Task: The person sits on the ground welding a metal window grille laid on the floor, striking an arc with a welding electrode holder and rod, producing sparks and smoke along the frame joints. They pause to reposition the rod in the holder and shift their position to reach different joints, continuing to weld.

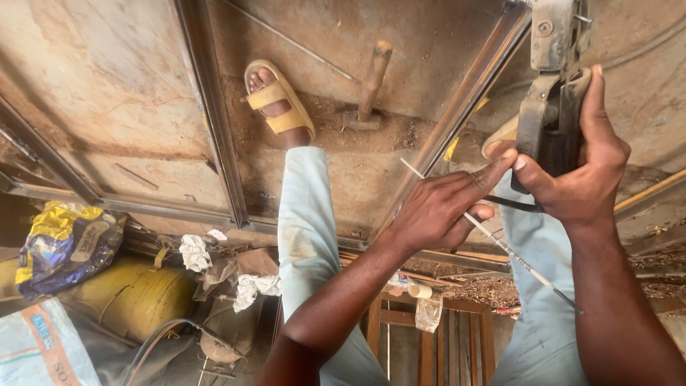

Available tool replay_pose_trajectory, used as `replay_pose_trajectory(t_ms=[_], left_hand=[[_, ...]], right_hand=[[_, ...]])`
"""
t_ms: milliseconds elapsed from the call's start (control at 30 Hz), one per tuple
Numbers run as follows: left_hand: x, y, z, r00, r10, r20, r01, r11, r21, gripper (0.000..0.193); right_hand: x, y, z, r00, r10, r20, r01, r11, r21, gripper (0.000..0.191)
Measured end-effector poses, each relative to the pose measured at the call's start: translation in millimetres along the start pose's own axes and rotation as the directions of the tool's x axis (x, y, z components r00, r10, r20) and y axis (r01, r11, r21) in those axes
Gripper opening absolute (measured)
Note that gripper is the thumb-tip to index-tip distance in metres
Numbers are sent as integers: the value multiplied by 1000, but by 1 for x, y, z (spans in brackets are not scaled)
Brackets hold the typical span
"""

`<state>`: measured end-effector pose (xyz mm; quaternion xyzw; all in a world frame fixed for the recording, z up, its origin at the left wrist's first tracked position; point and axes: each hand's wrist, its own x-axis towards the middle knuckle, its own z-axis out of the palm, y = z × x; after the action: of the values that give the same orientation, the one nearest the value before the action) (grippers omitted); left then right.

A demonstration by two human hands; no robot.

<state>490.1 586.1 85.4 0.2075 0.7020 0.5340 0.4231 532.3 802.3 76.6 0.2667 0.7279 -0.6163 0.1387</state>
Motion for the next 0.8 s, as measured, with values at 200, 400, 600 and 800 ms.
replay_pose_trajectory(t_ms=[200,400,600,800], left_hand=[[-2,3,-6,999,-26,25,25,999,30,77],[0,5,-7,1000,-8,27,7,999,42,83],[1,7,-9,997,-53,59,50,997,52,82],[2,6,-12,997,71,-39,-71,997,19,78]], right_hand=[[1,-12,5,997,80,-21,-80,997,0,112],[-2,-4,1,999,24,-47,-29,996,-90,110],[-4,-1,1,997,54,-56,-57,996,-62,110],[-2,-5,3,998,49,-47,-51,998,-41,106]])
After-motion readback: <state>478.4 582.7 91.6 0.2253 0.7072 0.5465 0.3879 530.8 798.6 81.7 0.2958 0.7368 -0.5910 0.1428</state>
